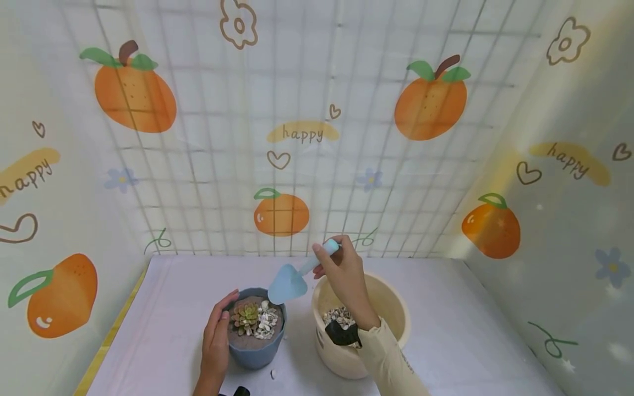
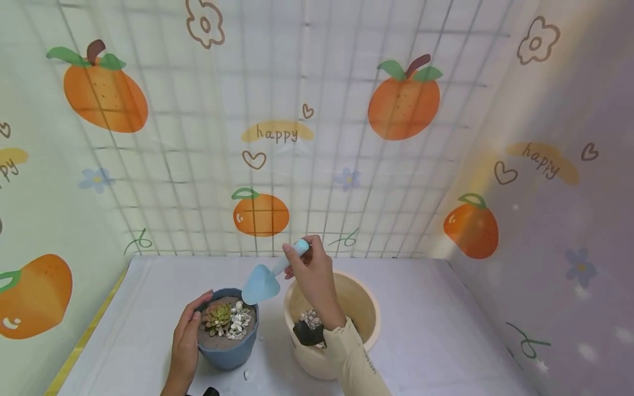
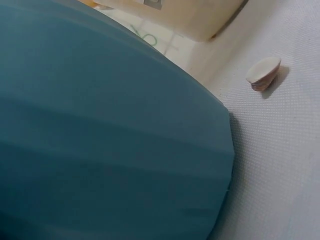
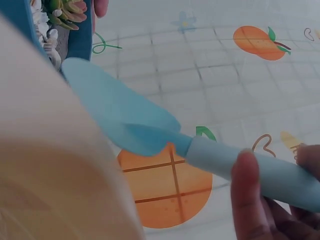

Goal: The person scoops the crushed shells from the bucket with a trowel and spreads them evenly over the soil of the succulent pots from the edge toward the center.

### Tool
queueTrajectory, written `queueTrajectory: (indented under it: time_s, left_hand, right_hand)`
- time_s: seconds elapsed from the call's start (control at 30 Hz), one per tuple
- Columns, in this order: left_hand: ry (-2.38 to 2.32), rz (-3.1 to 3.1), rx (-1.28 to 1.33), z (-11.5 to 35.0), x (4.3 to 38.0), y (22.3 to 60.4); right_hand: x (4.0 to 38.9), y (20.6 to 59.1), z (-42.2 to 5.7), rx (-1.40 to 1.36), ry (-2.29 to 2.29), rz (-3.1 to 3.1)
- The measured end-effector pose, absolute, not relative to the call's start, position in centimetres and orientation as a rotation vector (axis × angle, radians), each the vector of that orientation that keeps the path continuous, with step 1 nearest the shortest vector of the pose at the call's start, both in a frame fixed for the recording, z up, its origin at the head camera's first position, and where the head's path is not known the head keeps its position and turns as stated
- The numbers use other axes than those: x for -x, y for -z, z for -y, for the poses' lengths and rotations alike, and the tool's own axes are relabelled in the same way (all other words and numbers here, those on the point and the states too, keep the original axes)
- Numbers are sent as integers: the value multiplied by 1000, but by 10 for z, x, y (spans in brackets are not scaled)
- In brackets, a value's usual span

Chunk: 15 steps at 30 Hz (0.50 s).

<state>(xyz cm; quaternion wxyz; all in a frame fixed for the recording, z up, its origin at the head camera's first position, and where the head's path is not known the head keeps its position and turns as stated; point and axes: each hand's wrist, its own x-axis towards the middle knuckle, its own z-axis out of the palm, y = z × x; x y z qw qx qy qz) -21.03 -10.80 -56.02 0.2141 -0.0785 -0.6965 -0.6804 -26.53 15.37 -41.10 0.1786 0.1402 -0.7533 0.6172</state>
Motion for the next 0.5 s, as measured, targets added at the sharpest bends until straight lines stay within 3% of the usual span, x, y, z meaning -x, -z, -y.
queueTrajectory:
  time_s: [0.3,0.5]
  left_hand:
    - [1775,2034,63,107,203,543]
    - [1500,1967,240,95,195,514]
  right_hand:
    - [268,413,-160,-356,-1839,1958]
    - [265,404,-181,-289,-1791,1873]
